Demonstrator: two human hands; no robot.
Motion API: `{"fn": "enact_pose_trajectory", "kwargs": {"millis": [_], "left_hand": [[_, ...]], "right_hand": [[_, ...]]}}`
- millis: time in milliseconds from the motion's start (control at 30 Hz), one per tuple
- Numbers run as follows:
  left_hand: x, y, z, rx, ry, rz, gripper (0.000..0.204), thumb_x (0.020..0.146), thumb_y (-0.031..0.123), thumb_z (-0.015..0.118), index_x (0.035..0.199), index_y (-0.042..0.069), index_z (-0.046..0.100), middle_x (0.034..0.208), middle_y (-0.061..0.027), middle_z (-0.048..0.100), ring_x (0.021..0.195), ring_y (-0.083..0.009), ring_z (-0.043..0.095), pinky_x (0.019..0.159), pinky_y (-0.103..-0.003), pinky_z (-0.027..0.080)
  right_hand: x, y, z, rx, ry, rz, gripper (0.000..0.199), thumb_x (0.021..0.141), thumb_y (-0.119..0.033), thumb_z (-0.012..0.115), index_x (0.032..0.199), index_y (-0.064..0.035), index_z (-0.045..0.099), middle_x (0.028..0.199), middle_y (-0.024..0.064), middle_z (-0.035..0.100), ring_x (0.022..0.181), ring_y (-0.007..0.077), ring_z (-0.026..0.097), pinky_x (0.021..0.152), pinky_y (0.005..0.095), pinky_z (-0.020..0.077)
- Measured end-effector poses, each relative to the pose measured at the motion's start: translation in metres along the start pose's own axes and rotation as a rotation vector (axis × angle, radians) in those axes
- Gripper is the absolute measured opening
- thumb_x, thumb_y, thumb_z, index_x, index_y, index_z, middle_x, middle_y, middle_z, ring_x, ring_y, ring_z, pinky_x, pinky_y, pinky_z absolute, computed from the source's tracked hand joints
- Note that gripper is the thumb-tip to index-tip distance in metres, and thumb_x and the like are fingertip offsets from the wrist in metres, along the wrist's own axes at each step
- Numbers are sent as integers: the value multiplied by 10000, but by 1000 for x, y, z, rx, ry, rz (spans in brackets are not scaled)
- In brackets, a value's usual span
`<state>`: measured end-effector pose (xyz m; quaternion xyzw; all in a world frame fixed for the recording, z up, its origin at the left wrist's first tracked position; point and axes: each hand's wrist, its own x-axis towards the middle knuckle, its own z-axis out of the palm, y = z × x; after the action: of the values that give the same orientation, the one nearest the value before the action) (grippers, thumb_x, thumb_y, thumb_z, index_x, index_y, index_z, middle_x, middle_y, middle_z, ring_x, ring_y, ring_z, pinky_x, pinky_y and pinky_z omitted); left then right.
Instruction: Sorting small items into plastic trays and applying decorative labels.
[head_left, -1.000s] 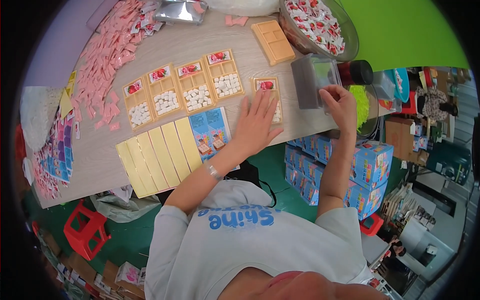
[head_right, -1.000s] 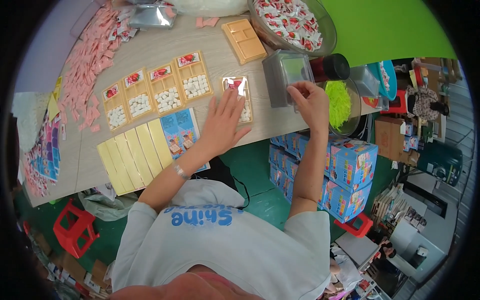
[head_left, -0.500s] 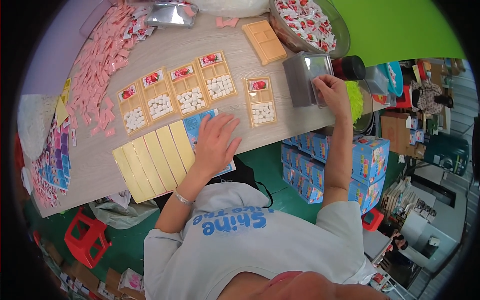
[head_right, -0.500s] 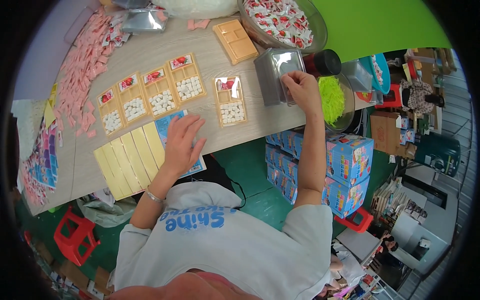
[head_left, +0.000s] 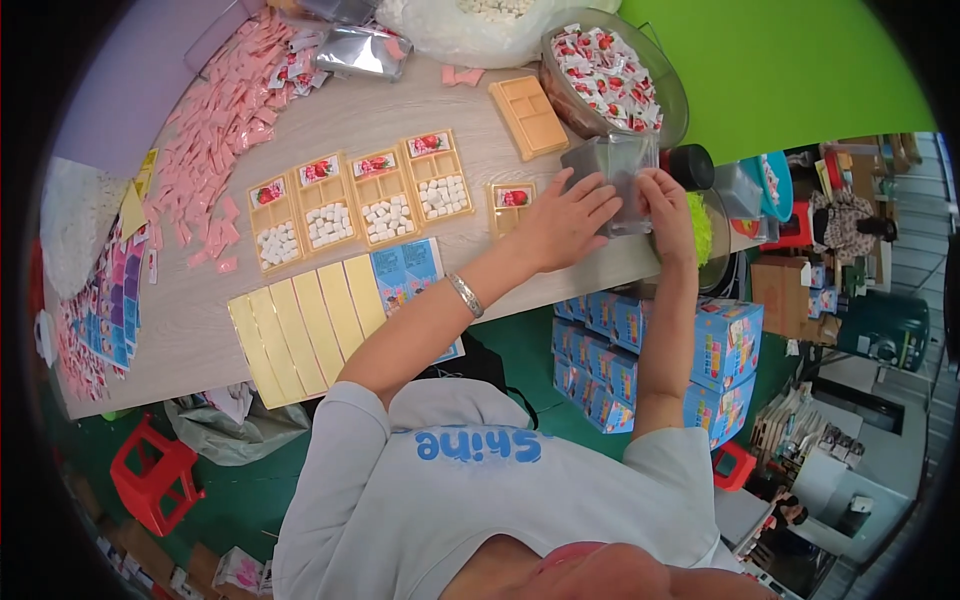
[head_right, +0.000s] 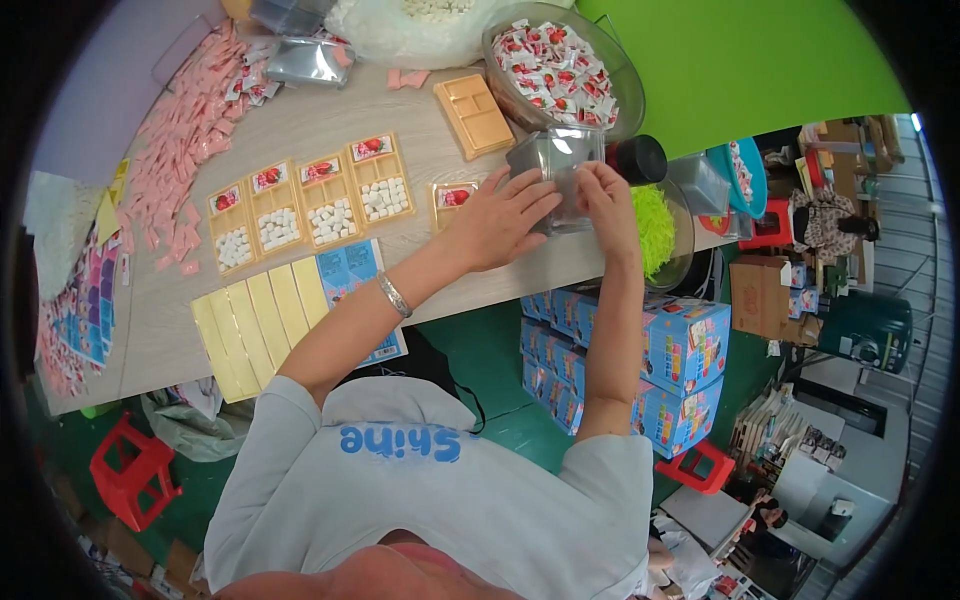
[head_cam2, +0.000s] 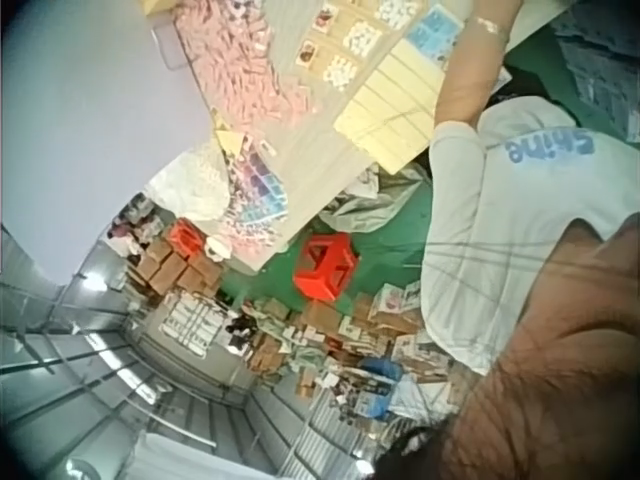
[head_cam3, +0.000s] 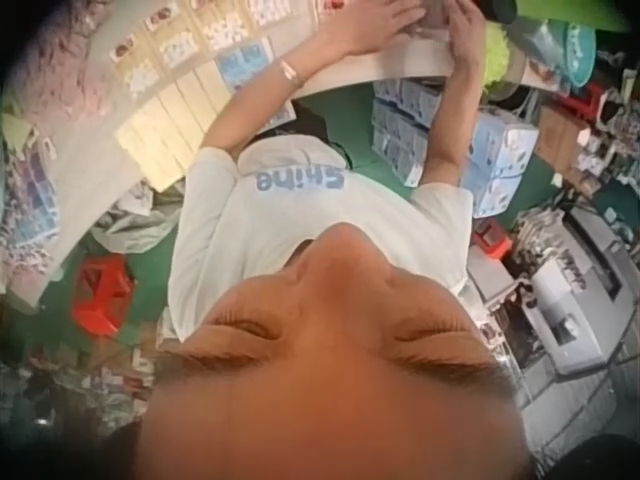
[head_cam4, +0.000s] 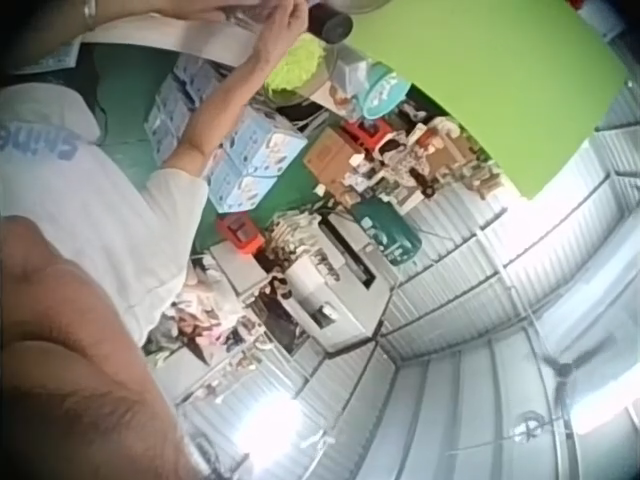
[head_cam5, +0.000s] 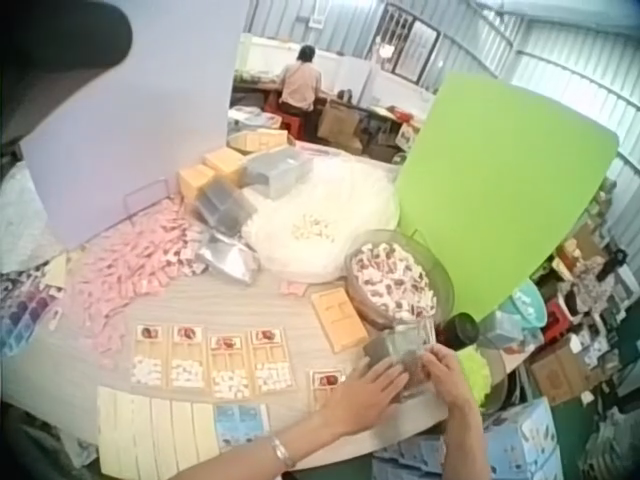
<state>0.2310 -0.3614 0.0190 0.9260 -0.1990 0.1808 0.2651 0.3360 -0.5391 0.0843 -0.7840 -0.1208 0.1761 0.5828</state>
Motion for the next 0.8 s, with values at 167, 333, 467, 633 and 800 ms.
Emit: {"fn": "enact_pose_trajectory", "kwargs": {"millis": [167, 333, 467, 633, 800], "left_hand": [[-4, -5, -5, -15, 45, 0, 600, 898, 420, 655, 1393, 110, 519, 1414, -88, 512, 1392, -286, 392, 1151, -514, 296], [-41, -2, -54, -1617, 212, -388, 599, 968, 481, 601, 1400, 77, 510, 1337, -131, 568, 1219, -248, 549, 1068, -423, 402], [-85, -19, -81, -1357, 301, -740, 255, 1002, 233, 617, 1097, 1, 663, 950, -44, 675, 837, -110, 641, 682, -248, 531], [-110, -46, -102, -1156, 437, -987, 156, 972, 140, 631, 1018, -1, 678, 828, -23, 672, 677, -78, 612, 623, -225, 502], [-135, -64, -96, -816, 437, -964, 131, 968, 119, 631, 1025, 10, 677, 819, 0, 655, 709, -52, 594, 644, -214, 486]], "right_hand": [[-16, -58, 9, -105, 111, -186, 172, 997, -170, 548, 870, -65, 596, 723, -53, 490, 638, 41, 413, 581, 214, 312], [-46, -71, 40, 351, -268, -241, 147, 979, -120, 522, 857, -46, 560, 753, 7, 488, 616, 79, 417, 538, 220, 323], [-35, -23, 116, 363, -350, 44, 187, 1021, -173, 534, 960, -18, 620, 738, 3, 570, 609, 86, 532, 574, 220, 429], [-19, 0, 179, 284, -571, 155, 176, 1032, -194, 545, 978, -46, 622, 811, -1, 622, 653, 58, 560, 573, 210, 435], [-12, 3, 215, 210, -434, 157, 181, 1036, -226, 543, 997, -70, 626, 832, -25, 628, 654, 31, 556, 577, 198, 434]]}}
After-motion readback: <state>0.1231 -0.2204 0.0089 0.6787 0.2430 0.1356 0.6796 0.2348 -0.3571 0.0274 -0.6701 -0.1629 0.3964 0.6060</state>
